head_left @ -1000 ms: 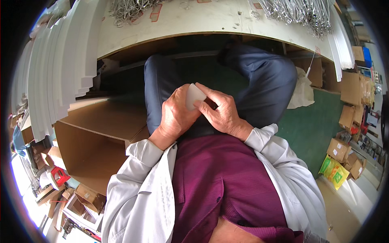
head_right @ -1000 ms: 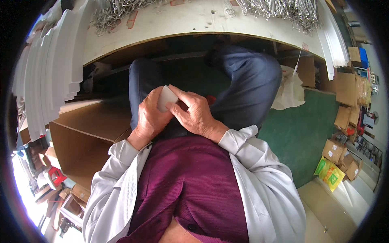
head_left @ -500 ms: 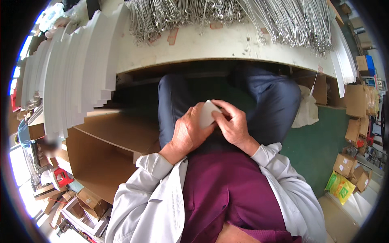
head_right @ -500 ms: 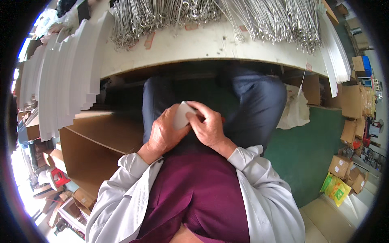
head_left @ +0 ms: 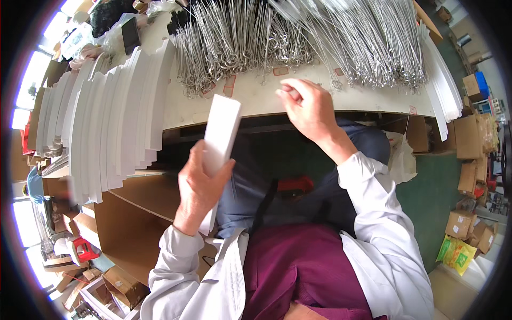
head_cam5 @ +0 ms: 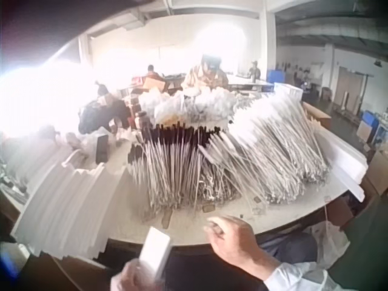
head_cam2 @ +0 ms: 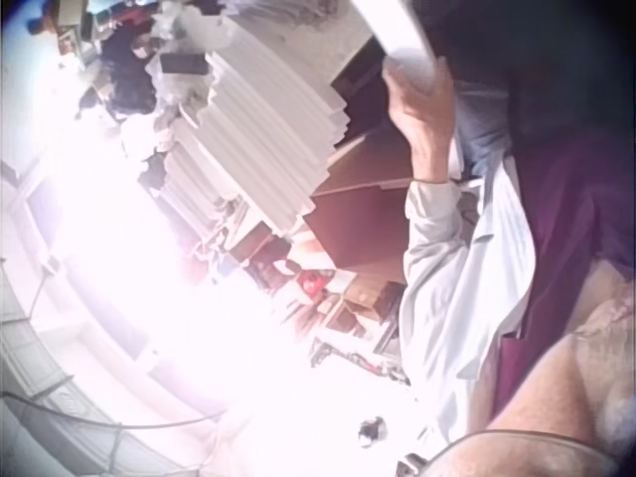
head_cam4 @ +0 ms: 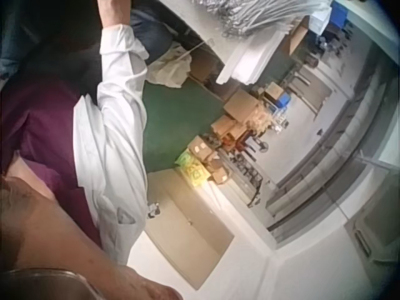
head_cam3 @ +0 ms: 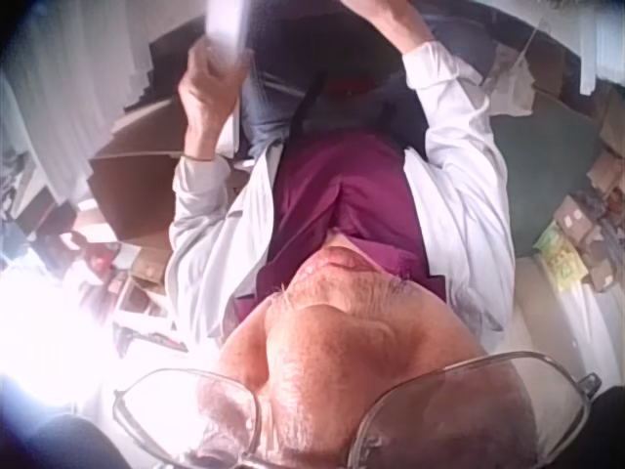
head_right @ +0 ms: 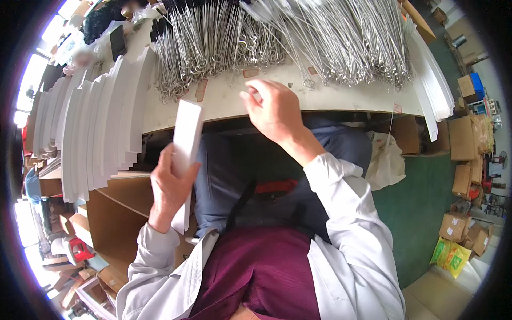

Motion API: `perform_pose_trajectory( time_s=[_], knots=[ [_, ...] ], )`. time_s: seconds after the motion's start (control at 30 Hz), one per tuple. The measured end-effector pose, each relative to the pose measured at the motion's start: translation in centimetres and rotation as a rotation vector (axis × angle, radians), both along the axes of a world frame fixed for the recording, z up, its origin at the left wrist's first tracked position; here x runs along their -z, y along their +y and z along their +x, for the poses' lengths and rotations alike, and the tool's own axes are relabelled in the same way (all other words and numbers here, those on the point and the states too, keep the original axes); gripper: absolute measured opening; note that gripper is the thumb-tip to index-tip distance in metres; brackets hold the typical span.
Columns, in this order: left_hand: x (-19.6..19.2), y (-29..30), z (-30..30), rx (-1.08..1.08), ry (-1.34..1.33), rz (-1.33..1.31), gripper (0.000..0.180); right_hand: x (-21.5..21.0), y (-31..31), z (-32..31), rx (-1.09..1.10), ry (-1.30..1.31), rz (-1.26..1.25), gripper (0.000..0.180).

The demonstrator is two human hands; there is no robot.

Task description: Manually inserting bundles of wire brushes into white cardboard sleeves.

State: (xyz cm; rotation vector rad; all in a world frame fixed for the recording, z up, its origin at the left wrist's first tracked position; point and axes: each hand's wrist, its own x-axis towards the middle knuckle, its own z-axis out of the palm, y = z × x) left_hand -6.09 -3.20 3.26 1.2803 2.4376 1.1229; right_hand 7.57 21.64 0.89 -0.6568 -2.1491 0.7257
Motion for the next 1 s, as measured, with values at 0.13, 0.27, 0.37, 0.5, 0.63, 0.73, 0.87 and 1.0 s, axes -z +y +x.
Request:
perform_pose_trajectory(
  time_s=[0.13,0.27,0.37,0.5,0.63,0.73,0.87,1.0],
  knots=[
    [-2.8,1.8,-3.3,-0.172,0.126,-0.007,0.057,1.6,1.6,-3.9,-0.006,-0.098,0.23,0.021],
    [-5.5,4.3,-7.2,-0.269,0.157,0.01,0.047,1.3,1.8,-4.8,0.013,-0.152,0.275,0.018],
    [-6.6,6.3,-10.3,-0.294,0.156,-0.019,0.051,2.0,1.7,-4.9,-0.026,-0.103,0.363,0.016],
    [-5.3,9.7,-14.3,-0.292,0.257,-0.035,0.059,1.9,1.3,-5.2,-0.065,-0.121,0.383,0.011],
    [-5.4,13.5,-16.0,-0.244,0.283,-0.18,0.065,1.9,1.5,-4.8,-0.081,-0.135,0.346,0.008],
    [-5.6,15.3,-16.3,-0.226,0.313,-0.293,0.064,2.0,1.7,-4.5,-0.075,-0.108,0.342,0.008],
    [-5.7,16.5,-17.0,-0.218,0.466,-0.43,0.061,1.9,1.5,-4.5,-0.084,-0.083,0.276,0.009],
    [-5.8,18.2,-17.1,-0.234,0.539,-0.531,0.063,1.3,1.0,-3.6,-0.041,-0.023,0.102,0.012]
  ],
)
